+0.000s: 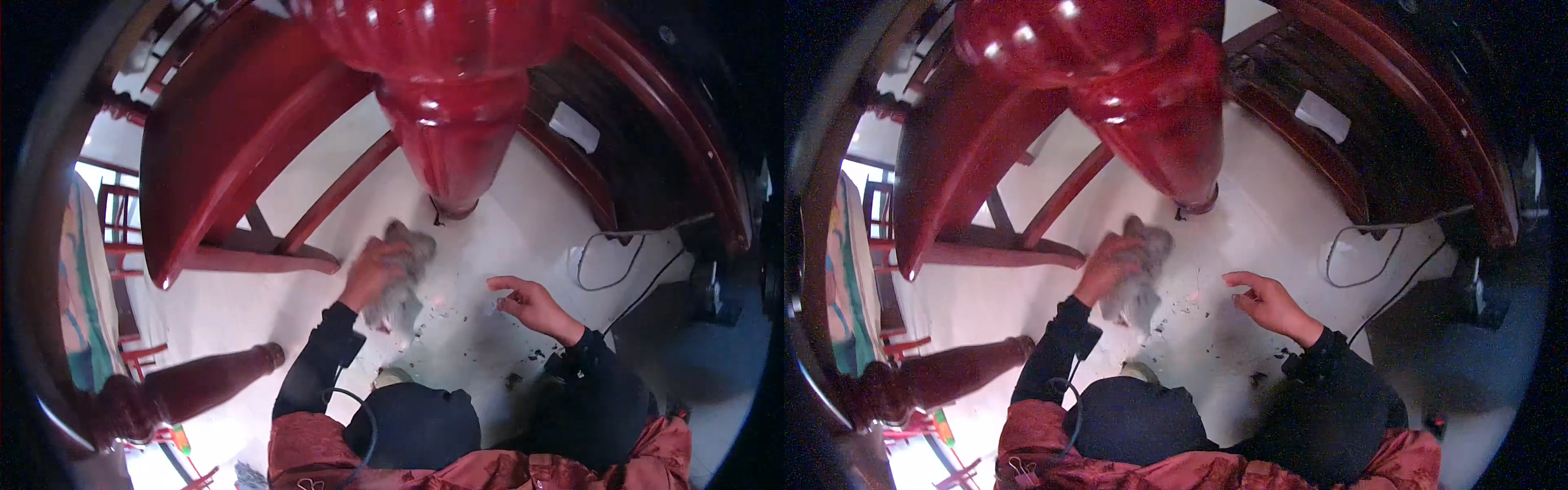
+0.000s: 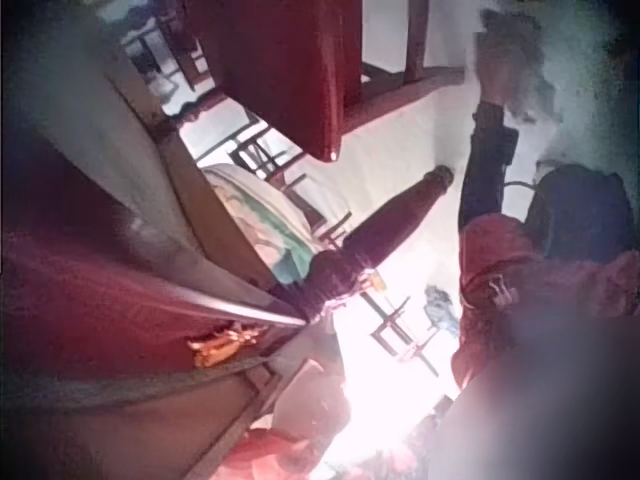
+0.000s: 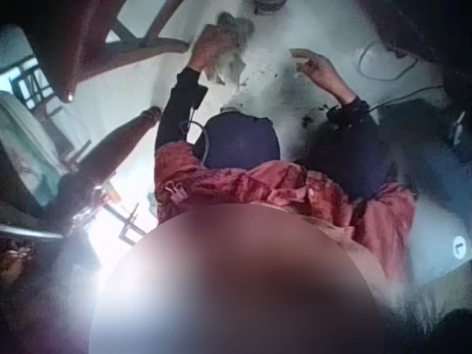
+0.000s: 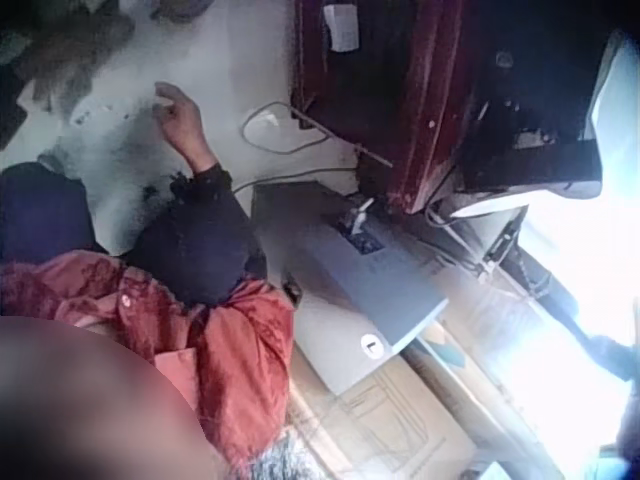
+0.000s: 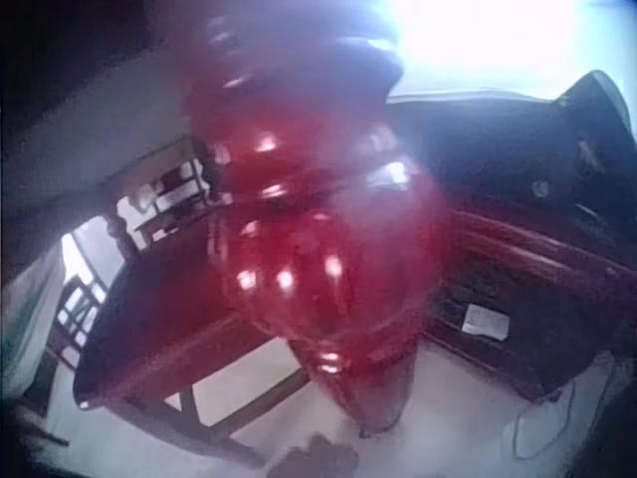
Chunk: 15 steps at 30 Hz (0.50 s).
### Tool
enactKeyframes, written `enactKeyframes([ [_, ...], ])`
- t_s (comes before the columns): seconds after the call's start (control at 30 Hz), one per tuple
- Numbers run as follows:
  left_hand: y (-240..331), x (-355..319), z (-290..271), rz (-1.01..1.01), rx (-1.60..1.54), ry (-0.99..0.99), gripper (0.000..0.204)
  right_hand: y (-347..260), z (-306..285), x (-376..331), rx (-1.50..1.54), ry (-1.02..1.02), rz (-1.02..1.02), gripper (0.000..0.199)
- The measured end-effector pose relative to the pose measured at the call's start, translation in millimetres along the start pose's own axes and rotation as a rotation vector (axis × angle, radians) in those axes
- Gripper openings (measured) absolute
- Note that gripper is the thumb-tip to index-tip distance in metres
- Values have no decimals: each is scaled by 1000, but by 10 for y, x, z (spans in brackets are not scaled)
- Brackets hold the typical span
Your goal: The person cleans the floor and furniture using a cloth. They wipe the floor, lift a sack to clean underneath, and clean the underside of a wooden table. The person then rinses the cloth in a bucket and continues wiping the floor.
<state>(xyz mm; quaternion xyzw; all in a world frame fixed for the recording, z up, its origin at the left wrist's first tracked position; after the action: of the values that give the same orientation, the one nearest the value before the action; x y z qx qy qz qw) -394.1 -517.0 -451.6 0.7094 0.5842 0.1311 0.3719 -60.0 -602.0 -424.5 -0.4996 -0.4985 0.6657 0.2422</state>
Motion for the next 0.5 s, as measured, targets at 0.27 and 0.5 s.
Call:
enactKeyframes([
  [0.27, -1009, 1536, -625, -39, 233, 517, 35, -202, -9, -121, -54, 163, -24, 42],
  [0.5, -1023, 751, 90, 103, 274, 296, 42, -328, -223, -511, 44, 421, 20, 38],
])
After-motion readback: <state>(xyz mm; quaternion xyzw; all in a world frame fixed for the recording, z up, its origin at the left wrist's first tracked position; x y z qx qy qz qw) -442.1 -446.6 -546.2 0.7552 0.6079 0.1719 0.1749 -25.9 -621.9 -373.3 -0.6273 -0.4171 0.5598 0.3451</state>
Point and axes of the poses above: each hand's wrist, its own x-axis towards the middle knuckle, its own z-axis out of the palm, y = z × x, the point moved 2 cm from there along x, towards the middle knuckle, and after that the axes turned 9 degrees about x, right-handed, at the moved point
